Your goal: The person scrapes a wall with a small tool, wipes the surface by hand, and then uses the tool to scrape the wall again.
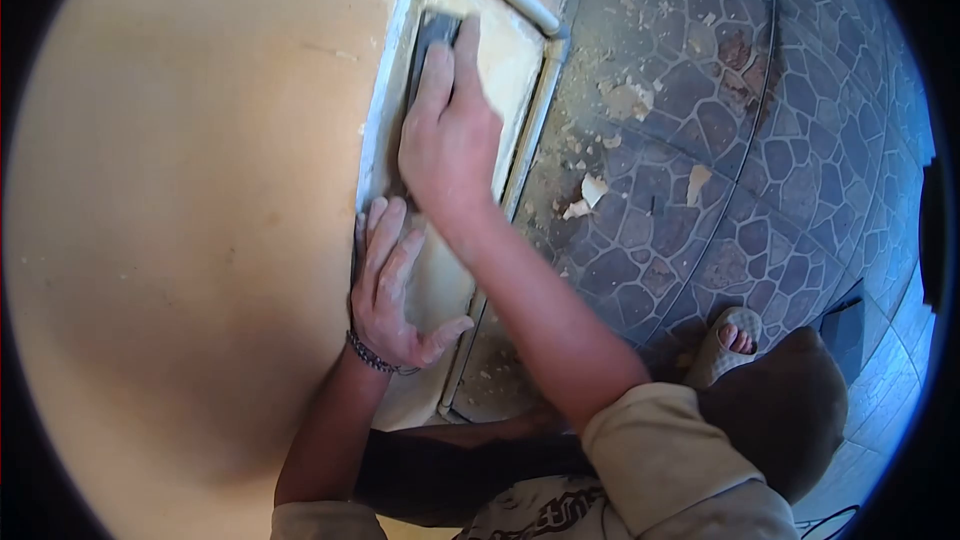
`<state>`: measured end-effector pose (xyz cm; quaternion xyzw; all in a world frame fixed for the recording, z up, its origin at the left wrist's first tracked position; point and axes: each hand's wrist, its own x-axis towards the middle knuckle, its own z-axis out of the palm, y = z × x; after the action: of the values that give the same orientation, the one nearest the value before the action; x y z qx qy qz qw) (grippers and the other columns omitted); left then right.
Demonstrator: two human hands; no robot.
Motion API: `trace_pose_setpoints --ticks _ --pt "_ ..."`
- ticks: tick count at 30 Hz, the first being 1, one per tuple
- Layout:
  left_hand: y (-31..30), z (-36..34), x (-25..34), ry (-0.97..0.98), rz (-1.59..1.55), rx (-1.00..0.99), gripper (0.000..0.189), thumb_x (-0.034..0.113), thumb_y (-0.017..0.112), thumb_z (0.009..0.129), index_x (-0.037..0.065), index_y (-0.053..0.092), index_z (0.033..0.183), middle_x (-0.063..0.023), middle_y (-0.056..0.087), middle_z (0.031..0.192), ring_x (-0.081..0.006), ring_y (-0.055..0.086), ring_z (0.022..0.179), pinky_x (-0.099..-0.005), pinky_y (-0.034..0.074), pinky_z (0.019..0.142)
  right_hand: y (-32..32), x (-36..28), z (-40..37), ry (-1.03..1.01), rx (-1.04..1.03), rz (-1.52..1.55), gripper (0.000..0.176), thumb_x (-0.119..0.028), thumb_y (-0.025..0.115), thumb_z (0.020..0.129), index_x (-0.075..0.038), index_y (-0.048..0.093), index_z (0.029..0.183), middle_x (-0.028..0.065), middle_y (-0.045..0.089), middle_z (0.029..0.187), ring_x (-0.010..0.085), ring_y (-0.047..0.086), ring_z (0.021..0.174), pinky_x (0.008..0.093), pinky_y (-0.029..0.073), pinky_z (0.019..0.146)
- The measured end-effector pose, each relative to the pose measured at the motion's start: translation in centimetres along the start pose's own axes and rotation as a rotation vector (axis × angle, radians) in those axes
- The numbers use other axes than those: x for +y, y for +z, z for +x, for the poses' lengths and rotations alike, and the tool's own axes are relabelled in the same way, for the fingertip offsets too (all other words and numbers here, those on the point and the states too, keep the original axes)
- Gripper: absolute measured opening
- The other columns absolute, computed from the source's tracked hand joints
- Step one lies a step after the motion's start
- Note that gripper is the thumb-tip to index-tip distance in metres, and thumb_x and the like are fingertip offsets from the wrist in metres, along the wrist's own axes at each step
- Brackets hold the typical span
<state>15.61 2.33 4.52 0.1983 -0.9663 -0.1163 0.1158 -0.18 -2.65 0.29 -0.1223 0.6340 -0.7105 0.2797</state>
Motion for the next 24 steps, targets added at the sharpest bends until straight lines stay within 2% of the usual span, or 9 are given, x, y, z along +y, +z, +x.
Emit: trace_pose_setpoints --ticks 1,3,8,12,14,16,19,21,24 --pt "0.1 0.1 -0.1 -0.002 0.005 0.013 0.085 0.056 0.067 0.081 -0.006 0.042 0.134 -0.0345 0.04 0.14 -0.0511 0.038 0.131 -0.059 0.027 0.11 -0.4 0.1 0.8 -0.007 -0.008 -0.043 0.054 -0.03 0.037 0.101 0.005 0.035 0.142 0.0331 0.061 0.074 0.051 0.059 0.07 0.0567 0.045 0.066" --pt "0.2 0.2 0.2 -0.003 0.015 0.048 0.086 0.056 0.067 0.081 -0.006 0.042 0.135 -0.0349 0.039 0.14 -0.0514 0.037 0.131 -0.0593 0.027 0.11 -1.0 -0.5 3.8 0.06 -0.036 0.01 0.051 -0.029 0.037 0.101 0.002 0.038 0.141 0.0346 0.062 0.096 0.0513 0.059 0.085 0.0519 0.048 0.077" --pt "-0.1 0.2 0.3 -0.007 -0.001 0.037 0.088 0.056 0.067 0.081 -0.005 0.039 0.137 -0.0361 0.037 0.14 -0.0532 0.036 0.132 -0.06 0.028 0.109 -0.4 1.3 -0.3 -0.039 -0.012 -0.056 0.053 -0.03 0.035 0.101 0.005 0.038 0.141 0.0316 0.063 0.077 0.049 0.061 0.075 0.0521 0.049 0.07" --pt "0.2 0.0 0.1 -0.016 0.024 0.028 0.09 0.059 0.065 0.081 -0.006 0.037 0.138 -0.0374 0.034 0.142 -0.0512 0.033 0.134 -0.059 0.024 0.111 -0.8 -0.2 3.8 0.024 -0.014 -0.002 0.054 -0.029 0.039 0.101 0.004 0.034 0.143 0.0314 0.063 0.082 0.0499 0.06 0.074 0.0514 0.049 0.07" --pt "0.1 -0.3 0.4 -0.035 -0.003 0.032 0.089 0.057 0.068 0.08 -0.005 0.038 0.137 -0.0373 0.035 0.141 -0.0527 0.035 0.132 -0.0593 0.026 0.11 0.1 1.7 1.1 -0.059 -0.01 -0.063 0.054 -0.029 0.04 0.101 0.003 0.034 0.144 0.0316 0.063 0.083 0.0493 0.061 0.075 0.0512 0.049 0.07" --pt "-0.1 0.1 0.3 -0.018 -0.019 0.032 0.091 0.056 0.071 0.078 -0.005 0.038 0.138 -0.0372 0.036 0.141 -0.0536 0.035 0.132 -0.0597 0.027 0.109 -0.3 0.4 -0.9 0.068 -0.035 0.052 0.054 -0.03 0.042 0.101 0.001 0.034 0.145 0.0327 0.062 0.081 0.0484 0.061 0.075 0.0521 0.048 0.069" --pt "0.0 -0.1 0.2 -0.024 0.014 0.009 0.095 0.062 0.066 0.08 -0.005 0.035 0.14 -0.0364 0.034 0.144 -0.0511 0.033 0.134 -0.0583 0.024 0.111 -0.8 0.6 0.1 0.003 -0.046 -0.11 0.054 -0.033 0.039 0.101 -0.001 0.036 0.145 0.033 0.064 0.087 0.0454 0.064 0.076 0.0466 0.051 0.068" --pt "0.2 0.0 0.1 -0.031 0.023 0.009 0.095 0.062 0.066 0.079 -0.005 0.034 0.14 -0.0363 0.033 0.144 -0.051 0.033 0.134 -0.0587 0.024 0.111 -1.2 -0.5 2.7 0.135 -0.081 -0.031 0.053 -0.032 0.039 0.101 0.0 0.038 0.143 0.0352 0.061 0.089 0.0463 0.063 0.077 0.0478 0.05 0.071" --pt "-0.1 -0.5 0.6 -0.034 0.011 0.017 0.094 0.058 0.07 0.077 -0.005 0.037 0.138 -0.0369 0.035 0.142 -0.0527 0.034 0.133 -0.0595 0.026 0.11 -0.4 -0.3 2.0 0.067 -0.02 -0.001 0.053 -0.03 0.04 0.101 0.002 0.038 0.142 0.0362 0.06 0.093 0.0472 0.062 0.079 0.0483 0.05 0.071"
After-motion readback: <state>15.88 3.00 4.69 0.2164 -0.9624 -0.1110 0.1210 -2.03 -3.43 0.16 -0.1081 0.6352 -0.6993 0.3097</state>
